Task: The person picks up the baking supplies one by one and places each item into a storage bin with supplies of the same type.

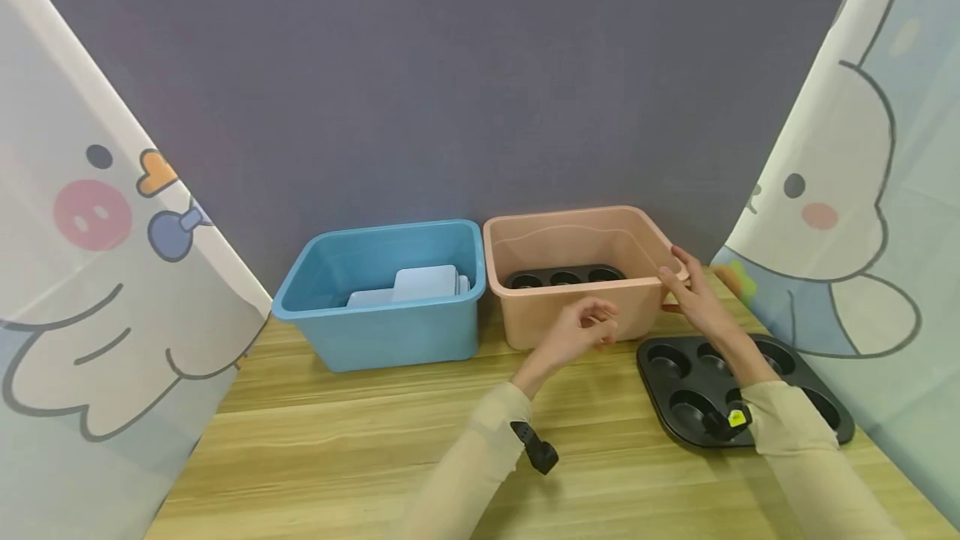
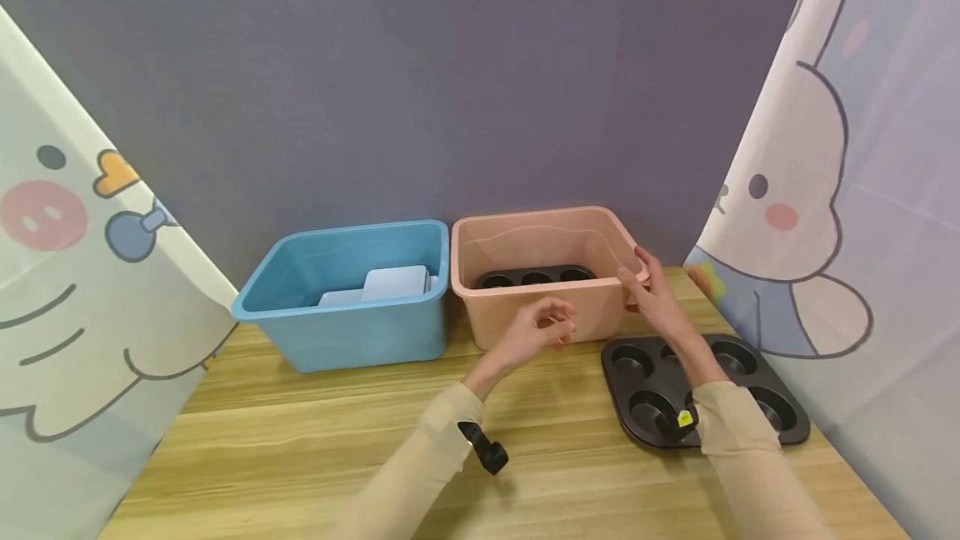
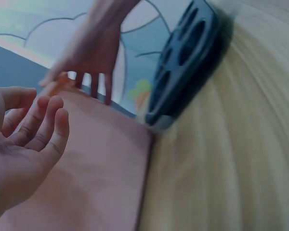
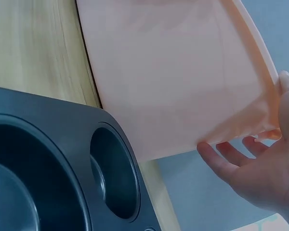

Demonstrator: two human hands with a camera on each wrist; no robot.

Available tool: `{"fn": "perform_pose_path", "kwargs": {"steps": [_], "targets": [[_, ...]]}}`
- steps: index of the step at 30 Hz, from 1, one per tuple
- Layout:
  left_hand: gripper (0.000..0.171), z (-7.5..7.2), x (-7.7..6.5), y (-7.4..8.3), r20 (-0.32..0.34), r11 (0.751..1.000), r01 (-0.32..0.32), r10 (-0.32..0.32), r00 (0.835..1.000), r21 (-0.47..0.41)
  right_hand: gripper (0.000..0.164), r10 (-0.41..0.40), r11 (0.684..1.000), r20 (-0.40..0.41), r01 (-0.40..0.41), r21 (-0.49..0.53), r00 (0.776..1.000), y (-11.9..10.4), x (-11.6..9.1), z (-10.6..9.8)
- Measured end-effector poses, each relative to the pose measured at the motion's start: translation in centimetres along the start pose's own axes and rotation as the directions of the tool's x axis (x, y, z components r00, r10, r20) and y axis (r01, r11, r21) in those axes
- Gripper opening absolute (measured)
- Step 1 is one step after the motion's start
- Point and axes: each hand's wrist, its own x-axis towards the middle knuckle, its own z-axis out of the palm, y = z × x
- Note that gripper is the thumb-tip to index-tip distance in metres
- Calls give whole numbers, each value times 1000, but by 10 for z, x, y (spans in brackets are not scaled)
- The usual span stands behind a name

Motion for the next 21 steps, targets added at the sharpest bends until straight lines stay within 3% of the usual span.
{"fn": "perform_pose_path", "kwargs": {"steps": [5,14,21], "targets": [[32,12,4,-21,-7,997,72,-72,997,13,73,-2,1000,-1,2,-11,1000,1,1,1],[28,36,4,-47,-14,990,136,-137,991,-23,71,-2,1000,-4,2,-16,1000,4,1,0],[29,58,3,-59,-64,970,242,-243,968,-30,71,-14,999,-10,14,-35,1000,5,1,0]]}}
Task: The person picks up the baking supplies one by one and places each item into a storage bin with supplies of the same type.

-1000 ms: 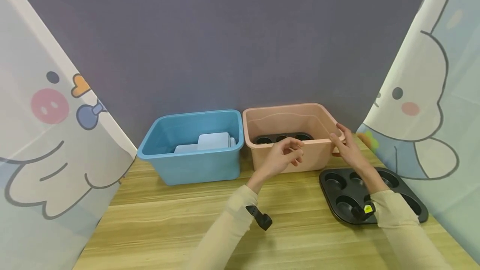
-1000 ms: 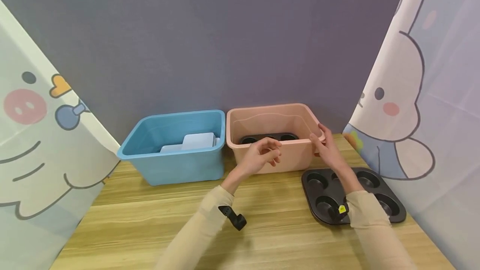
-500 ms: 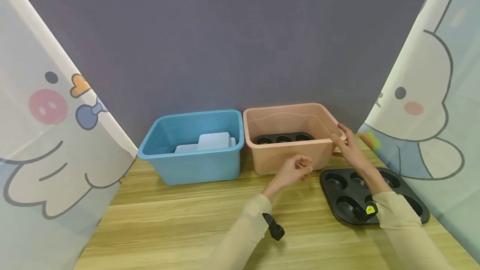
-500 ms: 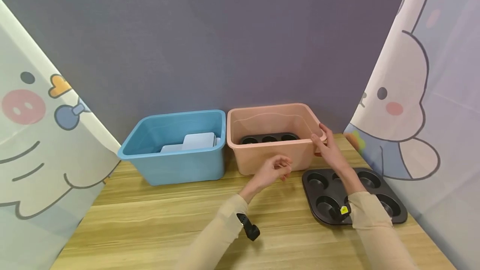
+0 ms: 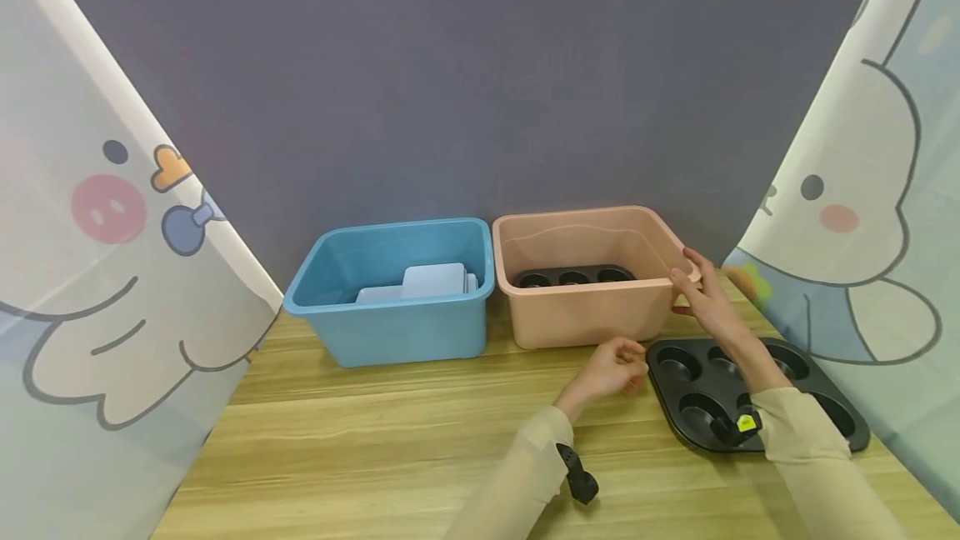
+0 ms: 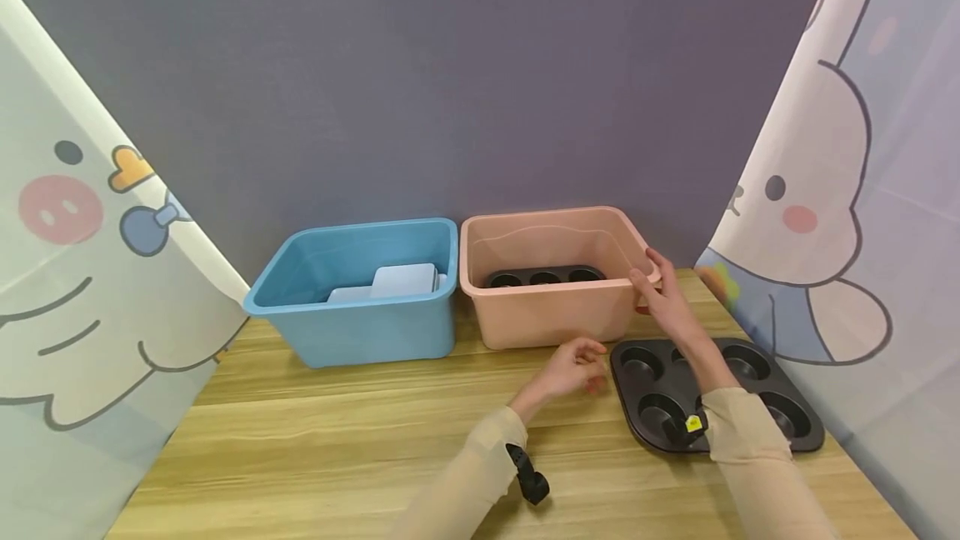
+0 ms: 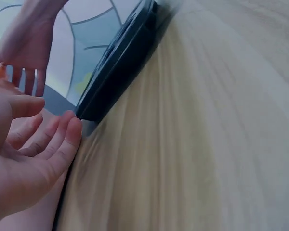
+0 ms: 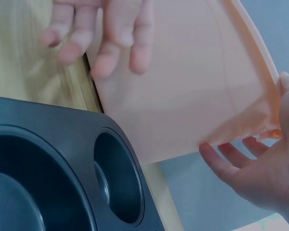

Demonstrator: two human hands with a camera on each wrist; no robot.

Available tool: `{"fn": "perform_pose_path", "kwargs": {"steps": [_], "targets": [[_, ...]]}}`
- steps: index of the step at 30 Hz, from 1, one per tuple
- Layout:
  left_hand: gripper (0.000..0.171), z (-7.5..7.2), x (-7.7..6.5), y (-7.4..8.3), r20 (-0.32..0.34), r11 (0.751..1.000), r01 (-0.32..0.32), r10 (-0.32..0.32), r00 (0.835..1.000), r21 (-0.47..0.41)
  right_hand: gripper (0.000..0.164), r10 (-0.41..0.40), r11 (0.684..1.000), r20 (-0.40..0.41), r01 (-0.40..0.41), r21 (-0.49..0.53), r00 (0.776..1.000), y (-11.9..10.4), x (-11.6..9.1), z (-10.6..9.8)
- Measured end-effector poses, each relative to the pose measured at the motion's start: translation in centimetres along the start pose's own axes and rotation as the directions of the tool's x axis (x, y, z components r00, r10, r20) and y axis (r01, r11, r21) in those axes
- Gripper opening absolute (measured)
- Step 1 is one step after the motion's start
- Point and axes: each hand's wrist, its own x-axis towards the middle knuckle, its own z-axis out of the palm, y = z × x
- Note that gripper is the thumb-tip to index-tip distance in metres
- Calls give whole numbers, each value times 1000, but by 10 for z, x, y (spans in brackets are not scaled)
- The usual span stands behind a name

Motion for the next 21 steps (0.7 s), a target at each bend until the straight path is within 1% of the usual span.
{"fn": "perform_pose_path", "kwargs": {"steps": [7,10,12,14,17,21], "targets": [[30,17,-2,-1,-32,997,76,-76,997,16,71,6,1000,5,-6,-9,1000,-1,-1,0],[32,25,-2,0,-63,993,115,-113,992,31,72,10,1000,7,-10,-4,1000,-2,-2,-2],[36,30,-2,1,-69,990,139,-136,988,40,72,8,1000,8,-8,5,1000,-2,-3,-2],[42,35,-2,2,-74,986,162,-159,985,41,71,4,1000,5,-4,9,1000,-2,-3,-3],[54,43,-4,2,-80,983,181,-179,981,21,71,-2,1000,3,1,17,1000,-2,-4,-3],[73,53,-6,4,-151,977,207,-198,969,49,72,-4,1000,12,4,27,1000,-3,-3,-1]]}}
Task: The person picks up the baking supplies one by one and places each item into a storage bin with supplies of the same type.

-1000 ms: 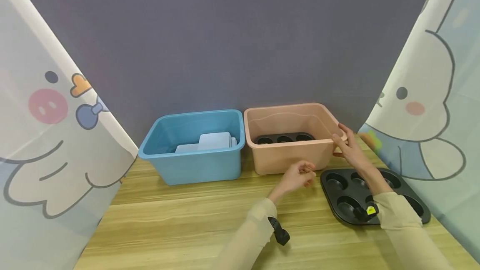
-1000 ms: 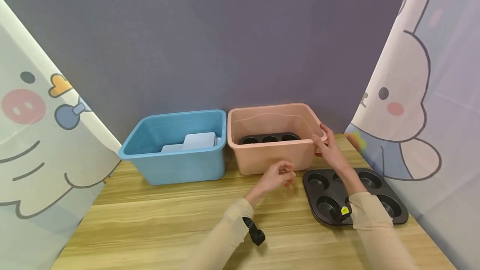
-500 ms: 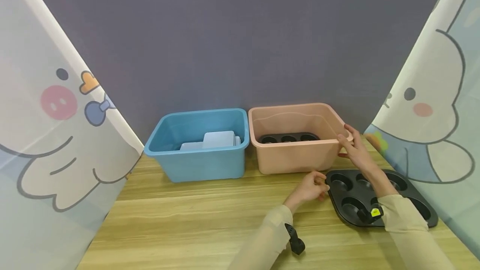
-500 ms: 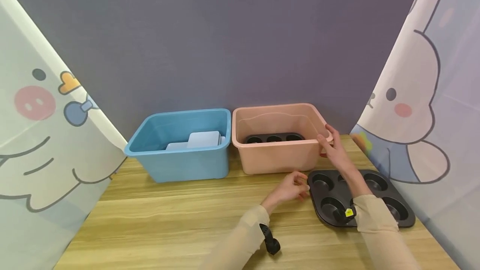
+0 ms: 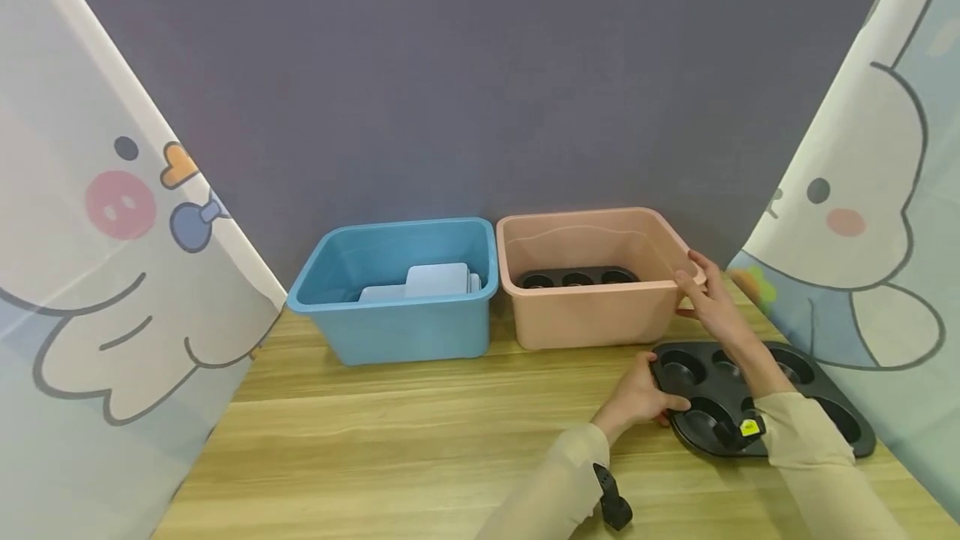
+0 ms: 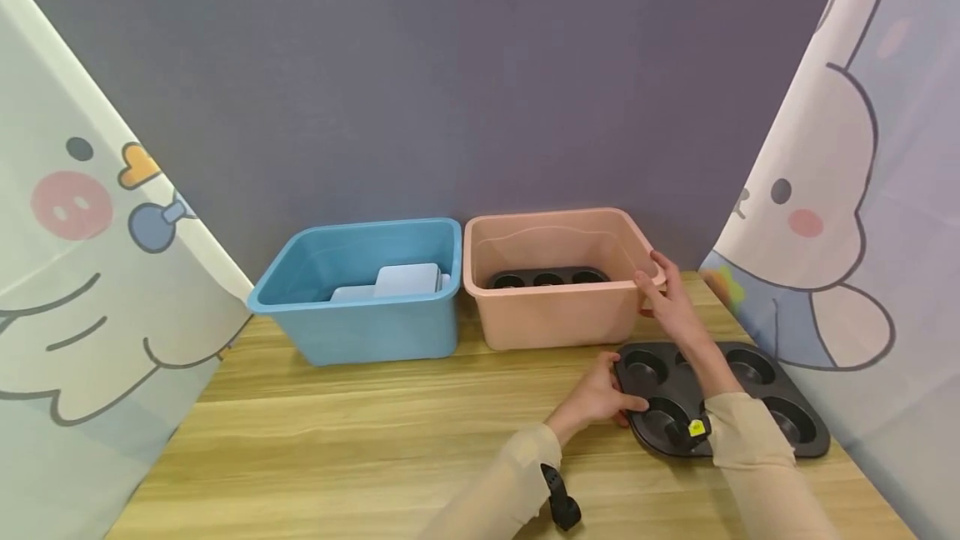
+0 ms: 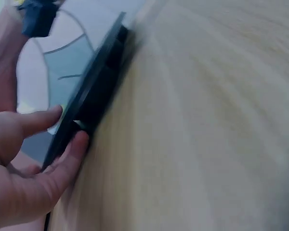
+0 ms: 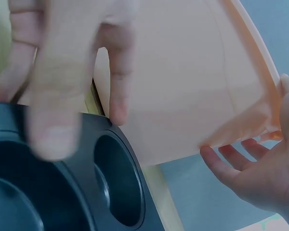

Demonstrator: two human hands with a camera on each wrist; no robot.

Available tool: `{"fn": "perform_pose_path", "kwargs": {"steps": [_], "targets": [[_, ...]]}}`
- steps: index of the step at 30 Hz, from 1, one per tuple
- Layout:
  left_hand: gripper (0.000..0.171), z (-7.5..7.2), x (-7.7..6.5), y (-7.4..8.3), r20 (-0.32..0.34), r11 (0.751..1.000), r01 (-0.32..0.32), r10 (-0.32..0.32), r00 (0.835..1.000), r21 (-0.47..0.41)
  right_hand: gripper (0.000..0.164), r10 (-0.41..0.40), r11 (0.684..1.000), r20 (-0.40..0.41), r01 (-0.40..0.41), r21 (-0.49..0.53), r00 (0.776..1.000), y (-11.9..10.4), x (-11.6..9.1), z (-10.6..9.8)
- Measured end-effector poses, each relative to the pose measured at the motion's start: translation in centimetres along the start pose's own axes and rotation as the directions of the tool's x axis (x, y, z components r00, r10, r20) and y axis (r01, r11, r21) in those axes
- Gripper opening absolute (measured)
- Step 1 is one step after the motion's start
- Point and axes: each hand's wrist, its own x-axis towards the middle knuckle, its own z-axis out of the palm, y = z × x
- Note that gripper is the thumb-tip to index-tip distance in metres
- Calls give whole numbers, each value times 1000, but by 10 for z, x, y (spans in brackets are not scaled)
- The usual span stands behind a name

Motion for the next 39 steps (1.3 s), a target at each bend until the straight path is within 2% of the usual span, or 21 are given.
{"fn": "perform_pose_path", "kwargs": {"steps": [4,9,13,17,19,23,26,33,39], "targets": [[85,0,-3,0,-3,1000,10,-10,1000,-27,72,2,1000,-3,-2,15,1000,-1,0,2],[91,-12,-4,-4,84,989,28,-15,996,-148,71,4,999,-10,-3,38,1000,-2,0,1],[92,-22,-6,-7,149,968,59,-23,989,-243,71,8,999,-21,-7,35,1000,-3,0,0],[95,-32,-9,-12,188,959,86,-35,982,-269,70,12,999,-22,-11,37,1000,-3,1,-2],[95,-38,-11,-16,186,958,81,-30,982,-274,70,12,999,-18,-12,40,1000,-2,1,-2],[81,-54,-15,-25,223,941,45,33,974,-335,71,9,999,-13,-9,53,1000,-3,3,0],[73,-68,-18,-30,265,927,44,61,962,-373,71,5,998,-14,-5,59,1000,-4,4,1],[82,-102,-26,-32,300,914,132,-12,954,-383,71,10,998,-10,-9,68,1000,-6,5,1],[77,-131,-34,-33,337,935,124,-6,942,-331,71,15,998,-3,-15,58,1000,-8,3,2]]}}
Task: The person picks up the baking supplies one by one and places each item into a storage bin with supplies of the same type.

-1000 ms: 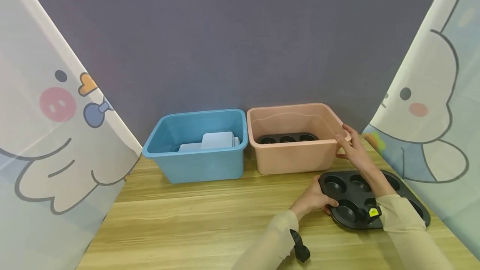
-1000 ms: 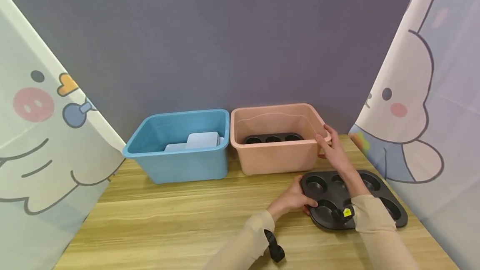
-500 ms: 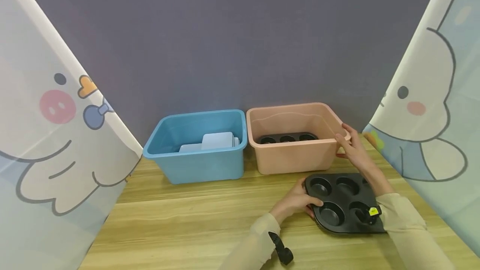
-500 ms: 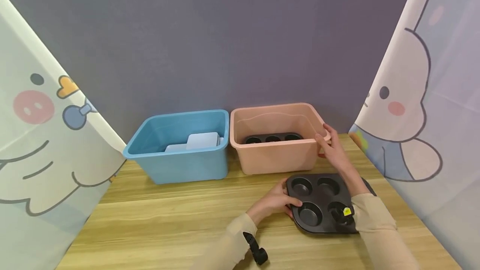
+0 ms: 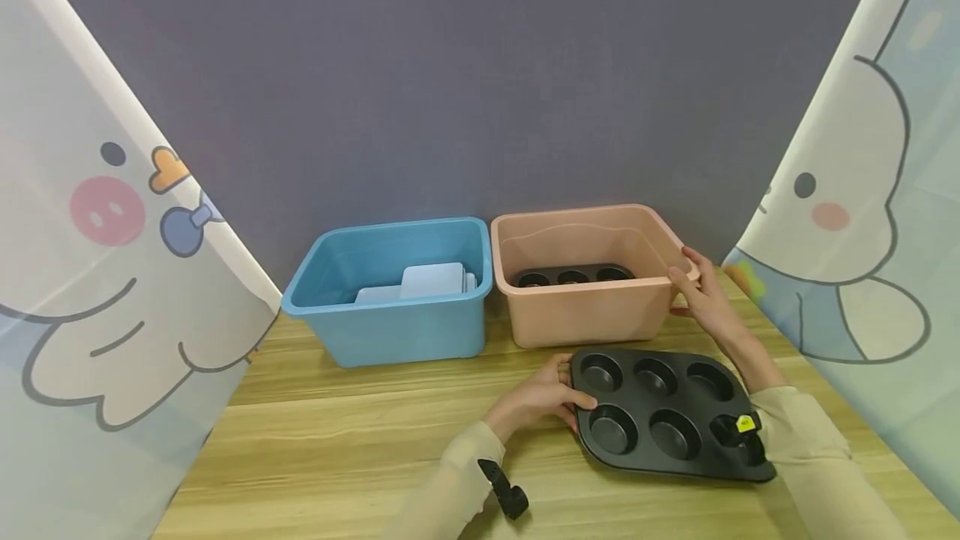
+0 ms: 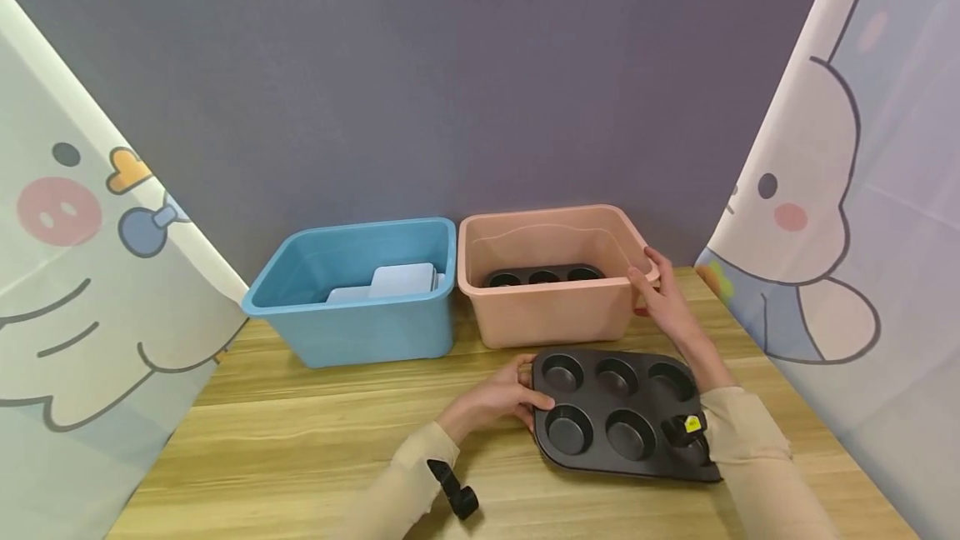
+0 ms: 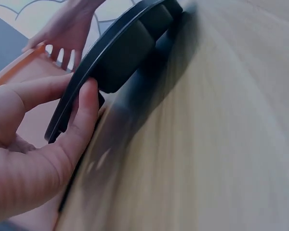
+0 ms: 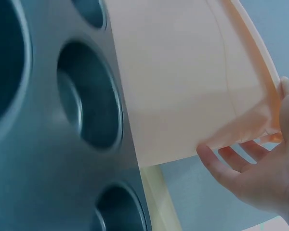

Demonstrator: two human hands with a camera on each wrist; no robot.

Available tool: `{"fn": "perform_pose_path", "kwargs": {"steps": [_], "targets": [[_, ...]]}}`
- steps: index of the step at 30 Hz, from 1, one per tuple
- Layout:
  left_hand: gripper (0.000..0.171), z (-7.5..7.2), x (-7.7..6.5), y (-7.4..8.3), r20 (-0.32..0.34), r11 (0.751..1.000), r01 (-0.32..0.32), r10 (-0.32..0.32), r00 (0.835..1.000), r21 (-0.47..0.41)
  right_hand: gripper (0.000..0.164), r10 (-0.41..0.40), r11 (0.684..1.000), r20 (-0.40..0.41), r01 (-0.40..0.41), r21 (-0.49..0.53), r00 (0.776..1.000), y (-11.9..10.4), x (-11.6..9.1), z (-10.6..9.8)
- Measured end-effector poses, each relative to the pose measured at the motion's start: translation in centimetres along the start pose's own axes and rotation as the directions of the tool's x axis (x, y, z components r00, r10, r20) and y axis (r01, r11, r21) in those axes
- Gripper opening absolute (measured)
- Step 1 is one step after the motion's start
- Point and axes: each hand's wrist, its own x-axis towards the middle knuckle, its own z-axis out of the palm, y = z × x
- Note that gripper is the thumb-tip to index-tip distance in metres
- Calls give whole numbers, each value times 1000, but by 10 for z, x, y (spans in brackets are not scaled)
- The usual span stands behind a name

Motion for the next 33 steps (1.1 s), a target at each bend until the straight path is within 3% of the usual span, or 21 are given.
{"fn": "perform_pose_path", "kwargs": {"steps": [6,16,22,33], "targets": [[77,-17,-18,9,-33,997,-19,22,999,79,71,-3,1000,8,3,3,1000,-1,-1,0],[87,-33,-38,24,-104,994,-86,92,990,62,72,-6,1000,7,6,24,1000,-2,-4,0],[84,-40,-55,35,-107,988,-131,140,984,87,71,-10,1000,-1,10,25,1000,-1,-4,1],[87,-50,-84,57,-129,942,-185,228,965,280,71,-4,1000,-7,4,15,1000,-2,-4,1]]}}
